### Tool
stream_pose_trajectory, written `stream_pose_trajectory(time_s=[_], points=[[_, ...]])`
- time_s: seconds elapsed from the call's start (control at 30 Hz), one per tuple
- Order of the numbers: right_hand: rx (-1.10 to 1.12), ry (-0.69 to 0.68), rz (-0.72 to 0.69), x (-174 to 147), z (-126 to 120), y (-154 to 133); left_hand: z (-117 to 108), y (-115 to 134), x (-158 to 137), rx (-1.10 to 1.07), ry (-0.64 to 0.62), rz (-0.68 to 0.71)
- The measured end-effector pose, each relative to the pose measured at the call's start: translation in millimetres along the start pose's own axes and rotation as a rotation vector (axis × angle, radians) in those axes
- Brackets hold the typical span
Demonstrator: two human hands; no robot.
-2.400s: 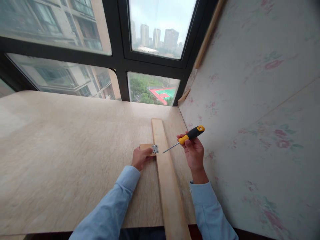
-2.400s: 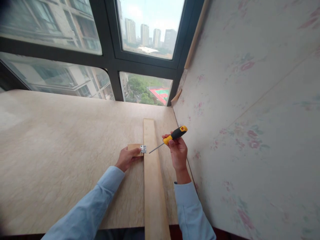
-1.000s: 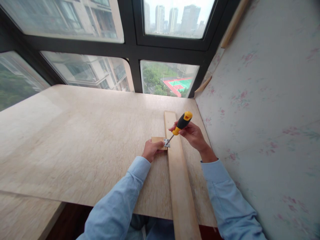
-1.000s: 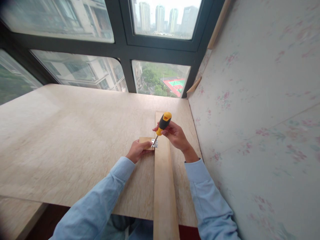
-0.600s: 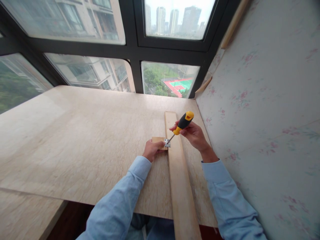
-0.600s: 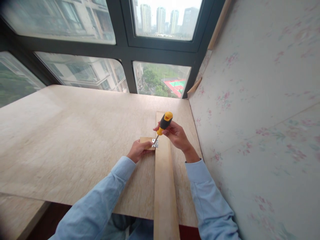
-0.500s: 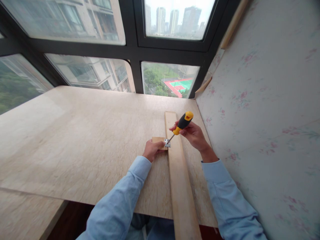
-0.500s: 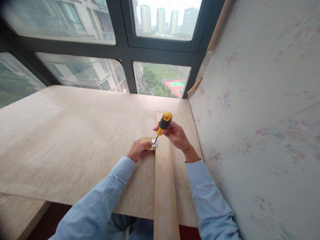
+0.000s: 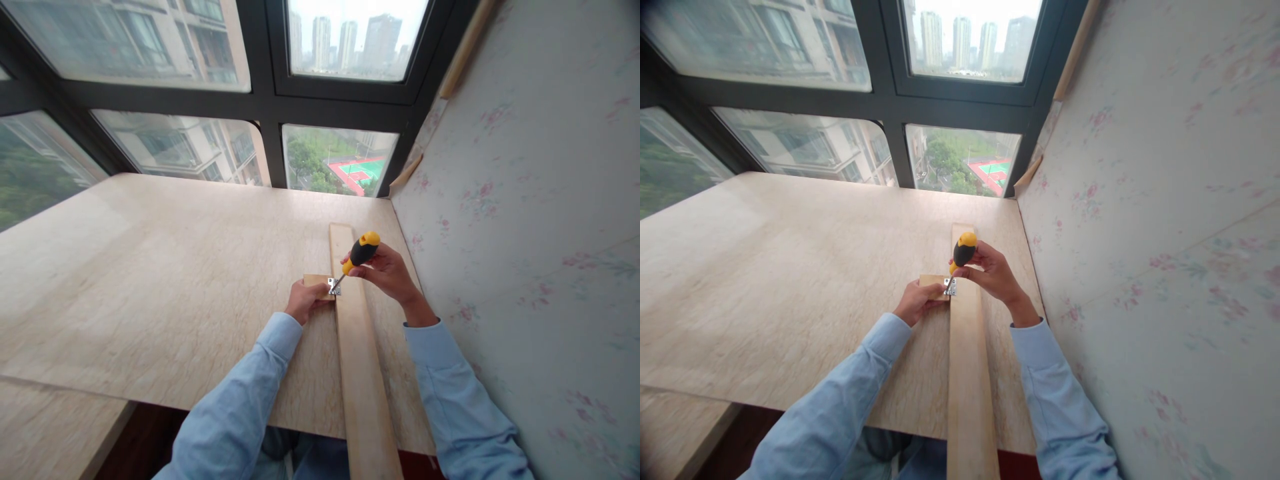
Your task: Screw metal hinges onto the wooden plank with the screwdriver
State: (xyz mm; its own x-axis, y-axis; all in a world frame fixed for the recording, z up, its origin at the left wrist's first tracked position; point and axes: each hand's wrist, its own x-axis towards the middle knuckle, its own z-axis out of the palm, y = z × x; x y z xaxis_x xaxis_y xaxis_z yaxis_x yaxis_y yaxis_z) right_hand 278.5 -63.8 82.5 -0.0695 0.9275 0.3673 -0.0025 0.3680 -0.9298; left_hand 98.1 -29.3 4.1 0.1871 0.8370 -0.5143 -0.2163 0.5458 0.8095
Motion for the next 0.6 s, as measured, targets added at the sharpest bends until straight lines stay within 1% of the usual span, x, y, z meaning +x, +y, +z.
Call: stream_pose_trajectory(time_s=[0.13, 0.2, 0.27, 0.37, 0.5, 0.6], points=[[-0.099, 0.017, -0.008, 0.1, -2.1, 1.5, 1.0, 2.5, -3.2, 0.002, -0.003, -0.006], [-0.176, 0.036, -0.02, 0.3, -1.0, 3.8, 1.2, 3.1, -4.1, 0.001, -0.004, -0.002], [-0.204, 0.037, -0.034, 0.4, 1.4, 5.8, 1.2, 2.9, -4.0, 0.001, 0.002, -0.002], [-0.124, 0.043, -0.031, 0.5, 4.8, 6.6, 0.7, 1.4, -2.5, -0.007, 0.002, 0.003], [0.011, 0.117, -0.038, 1.0, 5.6, 4.4, 0.1, -0.7, -0.6, -0.008, -0.011, 0.008], [0.026, 0.124, -0.059, 1.3, 4.9, 4.3, 0.1, -1.1, -0.3, -0.01, -0.011, 0.011]])
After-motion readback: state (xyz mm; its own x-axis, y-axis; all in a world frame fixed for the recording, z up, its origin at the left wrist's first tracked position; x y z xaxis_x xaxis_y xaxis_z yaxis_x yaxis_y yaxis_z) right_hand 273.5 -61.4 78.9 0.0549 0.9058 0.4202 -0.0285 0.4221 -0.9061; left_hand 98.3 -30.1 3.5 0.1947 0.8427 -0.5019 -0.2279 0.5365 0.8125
